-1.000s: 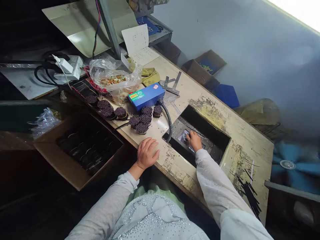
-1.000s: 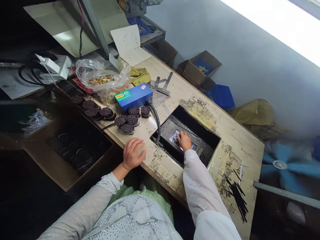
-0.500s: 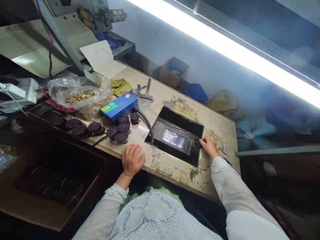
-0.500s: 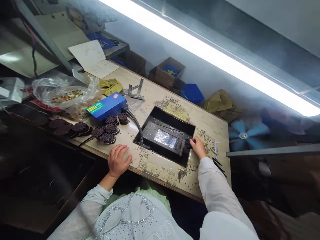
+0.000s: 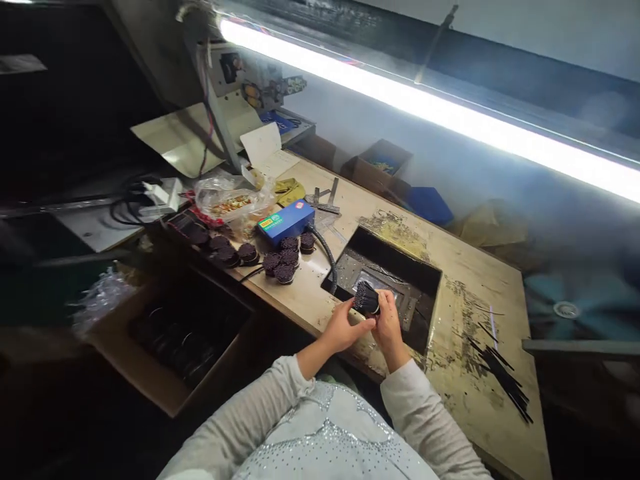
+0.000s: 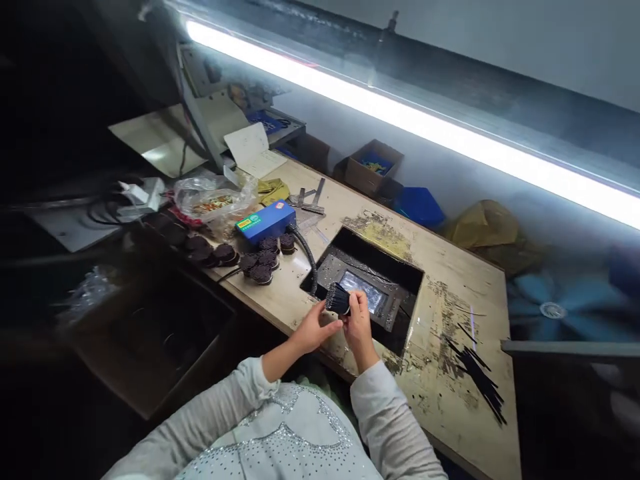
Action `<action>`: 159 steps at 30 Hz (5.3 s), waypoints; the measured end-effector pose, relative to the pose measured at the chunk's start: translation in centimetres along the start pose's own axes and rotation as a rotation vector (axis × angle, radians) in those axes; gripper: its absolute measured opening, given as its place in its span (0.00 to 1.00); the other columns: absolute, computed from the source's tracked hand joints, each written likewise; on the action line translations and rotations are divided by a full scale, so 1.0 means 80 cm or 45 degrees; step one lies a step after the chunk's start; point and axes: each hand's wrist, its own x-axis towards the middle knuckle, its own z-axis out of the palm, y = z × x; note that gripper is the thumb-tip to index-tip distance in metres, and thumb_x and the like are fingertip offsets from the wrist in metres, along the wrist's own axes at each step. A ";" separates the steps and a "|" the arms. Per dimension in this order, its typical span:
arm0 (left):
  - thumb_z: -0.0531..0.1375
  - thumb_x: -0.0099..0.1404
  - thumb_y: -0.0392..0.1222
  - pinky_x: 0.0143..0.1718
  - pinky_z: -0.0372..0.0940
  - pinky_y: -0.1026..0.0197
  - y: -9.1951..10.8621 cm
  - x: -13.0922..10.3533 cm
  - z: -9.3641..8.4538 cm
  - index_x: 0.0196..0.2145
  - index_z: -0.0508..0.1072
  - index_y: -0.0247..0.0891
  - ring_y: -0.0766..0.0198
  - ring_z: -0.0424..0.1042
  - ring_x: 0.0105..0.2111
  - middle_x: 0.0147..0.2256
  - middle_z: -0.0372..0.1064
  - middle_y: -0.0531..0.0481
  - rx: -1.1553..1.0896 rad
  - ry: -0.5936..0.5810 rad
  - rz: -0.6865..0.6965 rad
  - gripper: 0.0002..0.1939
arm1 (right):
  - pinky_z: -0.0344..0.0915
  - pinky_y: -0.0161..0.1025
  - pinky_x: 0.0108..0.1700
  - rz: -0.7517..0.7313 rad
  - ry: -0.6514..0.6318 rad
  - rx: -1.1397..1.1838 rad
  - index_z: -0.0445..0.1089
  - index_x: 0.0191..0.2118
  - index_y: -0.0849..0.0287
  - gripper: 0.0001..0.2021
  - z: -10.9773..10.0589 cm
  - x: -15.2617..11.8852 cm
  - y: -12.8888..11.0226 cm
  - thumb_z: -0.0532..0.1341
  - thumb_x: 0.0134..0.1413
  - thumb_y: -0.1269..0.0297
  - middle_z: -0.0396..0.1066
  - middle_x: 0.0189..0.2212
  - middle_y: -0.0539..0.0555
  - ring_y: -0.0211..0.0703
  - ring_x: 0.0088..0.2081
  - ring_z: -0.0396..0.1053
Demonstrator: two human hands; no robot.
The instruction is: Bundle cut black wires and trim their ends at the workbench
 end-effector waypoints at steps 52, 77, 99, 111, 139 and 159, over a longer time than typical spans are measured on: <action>0.60 0.60 0.40 0.56 0.58 0.45 -0.064 0.001 -0.074 0.48 0.69 0.38 0.50 0.64 0.54 0.47 0.71 0.41 1.195 0.335 0.728 0.18 | 0.57 0.38 0.37 -0.182 -0.152 -2.287 0.67 0.43 0.58 0.12 -0.158 0.184 0.068 0.52 0.63 0.58 0.72 0.39 0.58 0.47 0.39 0.68; 0.60 0.61 0.39 0.55 0.59 0.46 -0.065 0.003 -0.076 0.48 0.68 0.38 0.49 0.65 0.53 0.47 0.71 0.41 1.222 0.314 0.726 0.17 | 0.56 0.38 0.35 -0.376 0.000 -1.987 0.67 0.35 0.57 0.12 -0.177 0.175 -0.010 0.54 0.59 0.54 0.71 0.31 0.55 0.45 0.33 0.66; 0.58 0.62 0.41 0.53 0.58 0.45 -0.069 0.009 -0.079 0.50 0.68 0.38 0.47 0.65 0.53 0.48 0.71 0.40 1.248 0.281 0.770 0.18 | 0.57 0.39 0.31 -0.245 0.353 -1.487 0.62 0.24 0.55 0.20 -0.264 0.128 -0.063 0.55 0.45 0.42 0.65 0.21 0.50 0.42 0.25 0.61; 0.59 0.62 0.42 0.53 0.60 0.44 -0.063 0.009 -0.080 0.50 0.68 0.39 0.47 0.65 0.52 0.47 0.70 0.40 1.228 0.267 0.753 0.18 | 0.56 0.39 0.31 -0.227 0.387 -1.482 0.62 0.23 0.55 0.18 -0.248 0.112 -0.071 0.57 0.45 0.44 0.65 0.20 0.50 0.43 0.25 0.61; 0.64 0.58 0.51 0.63 0.50 0.44 0.073 -0.040 -0.041 0.41 0.76 0.41 0.50 0.56 0.59 0.52 0.66 0.43 0.297 -0.089 0.277 0.15 | 0.66 0.45 0.51 0.281 -0.719 0.411 0.67 0.45 0.51 0.25 0.023 -0.067 0.014 0.69 0.42 0.47 0.69 0.44 0.54 0.49 0.47 0.68; 0.63 0.59 0.46 0.64 0.48 0.43 0.089 -0.052 -0.030 0.40 0.74 0.41 0.50 0.52 0.61 0.52 0.65 0.44 0.372 -0.089 0.223 0.12 | 0.62 0.50 0.54 0.272 -0.675 0.370 0.68 0.44 0.51 0.26 0.023 -0.083 0.014 0.67 0.42 0.42 0.69 0.44 0.55 0.51 0.48 0.66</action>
